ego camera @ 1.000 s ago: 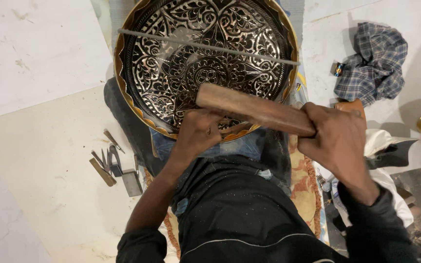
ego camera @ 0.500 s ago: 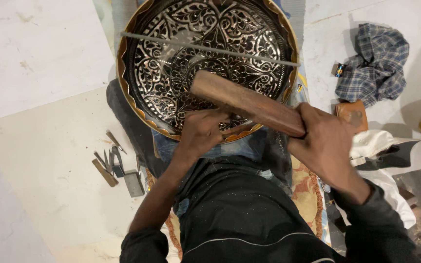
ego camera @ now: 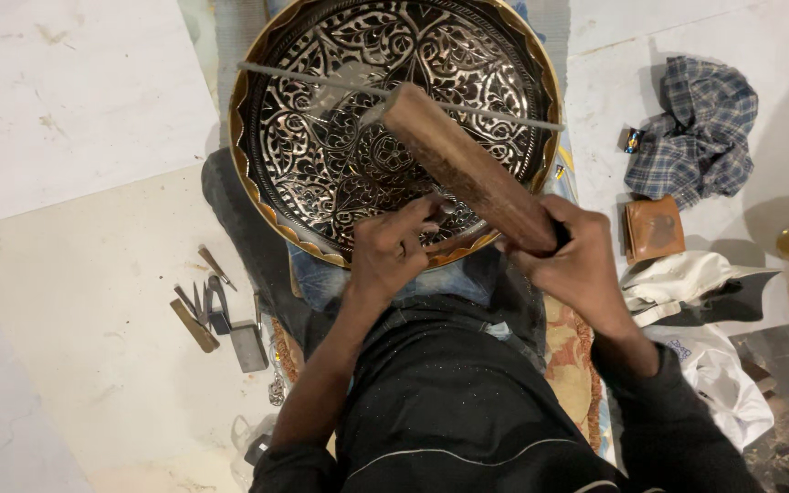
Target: The person sits on the floor with a large engraved brass tray on their lap and decorates its surface. They hold a small punch against the metal with one hand and strike it with a wooden mallet held in the other hand, repositioning the punch repeatedly across the pattern, and occasionally pick up and reposition a marker-like tool before resuming hammering.
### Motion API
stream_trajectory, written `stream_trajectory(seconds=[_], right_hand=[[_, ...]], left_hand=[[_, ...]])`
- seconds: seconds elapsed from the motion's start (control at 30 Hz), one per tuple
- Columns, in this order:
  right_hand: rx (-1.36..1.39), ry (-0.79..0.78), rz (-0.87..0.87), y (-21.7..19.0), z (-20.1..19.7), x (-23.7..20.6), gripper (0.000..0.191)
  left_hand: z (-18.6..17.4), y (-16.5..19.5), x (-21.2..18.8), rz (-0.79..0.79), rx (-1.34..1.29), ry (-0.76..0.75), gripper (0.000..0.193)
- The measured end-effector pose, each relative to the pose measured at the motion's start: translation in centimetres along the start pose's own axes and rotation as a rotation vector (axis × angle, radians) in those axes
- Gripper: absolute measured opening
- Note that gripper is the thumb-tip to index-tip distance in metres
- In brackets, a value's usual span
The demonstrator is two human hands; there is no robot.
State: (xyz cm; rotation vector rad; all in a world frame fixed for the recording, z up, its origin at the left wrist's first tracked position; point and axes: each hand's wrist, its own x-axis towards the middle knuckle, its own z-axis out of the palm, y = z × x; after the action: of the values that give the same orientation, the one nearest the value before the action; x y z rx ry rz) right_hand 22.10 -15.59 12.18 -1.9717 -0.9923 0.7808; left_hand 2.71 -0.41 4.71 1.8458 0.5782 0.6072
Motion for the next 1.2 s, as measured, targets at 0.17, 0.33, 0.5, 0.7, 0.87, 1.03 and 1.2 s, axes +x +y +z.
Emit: stream_trajectory(seconds=[0.17, 0.33, 0.5, 0.7, 0.87, 1.03, 1.2], right_hand=[[0.091, 0.022, -0.183, -2.3, -1.5, 2.1, 0.022], [-0.586, -0.15, -0.216, -4.6, -4.4, 3.3, 0.031], [-0.393, -0.162, -0.176, -5.5, -4.5, 3.9, 0.034], [-0.37, -0.2, -0.221, -5.7, -4.1, 4.4, 0.032], [-0.632, -0.2, -0.198, -5.7, -4.2, 4.2, 0.032], [-0.637, -0.206, -0.27, -5.8, -4.5, 4.2, 0.038], [-0.321, -0.149, -0.171, -5.7, -3.9, 4.0, 0.032]], left_hand=[[0.4, -1.3, -0.3, -0.007, -0.132, -0.012, 0.064], [0.8, -2.1, -0.2, 0.043, 0.115, 0.017, 0.047], [1.0, -1.8, -0.1, 0.034, 0.032, 0.053, 0.057], [1.1, -1.4, 0.3, 0.025, 0.025, 0.062, 0.052], [0.7, -1.3, 0.3, 0.006, 0.072, 0.028, 0.047], [0.5, -1.5, 0.3, -0.004, 0.093, -0.006, 0.047], [0.6, -2.1, 0.1, 0.04, 0.03, 0.008, 0.059]])
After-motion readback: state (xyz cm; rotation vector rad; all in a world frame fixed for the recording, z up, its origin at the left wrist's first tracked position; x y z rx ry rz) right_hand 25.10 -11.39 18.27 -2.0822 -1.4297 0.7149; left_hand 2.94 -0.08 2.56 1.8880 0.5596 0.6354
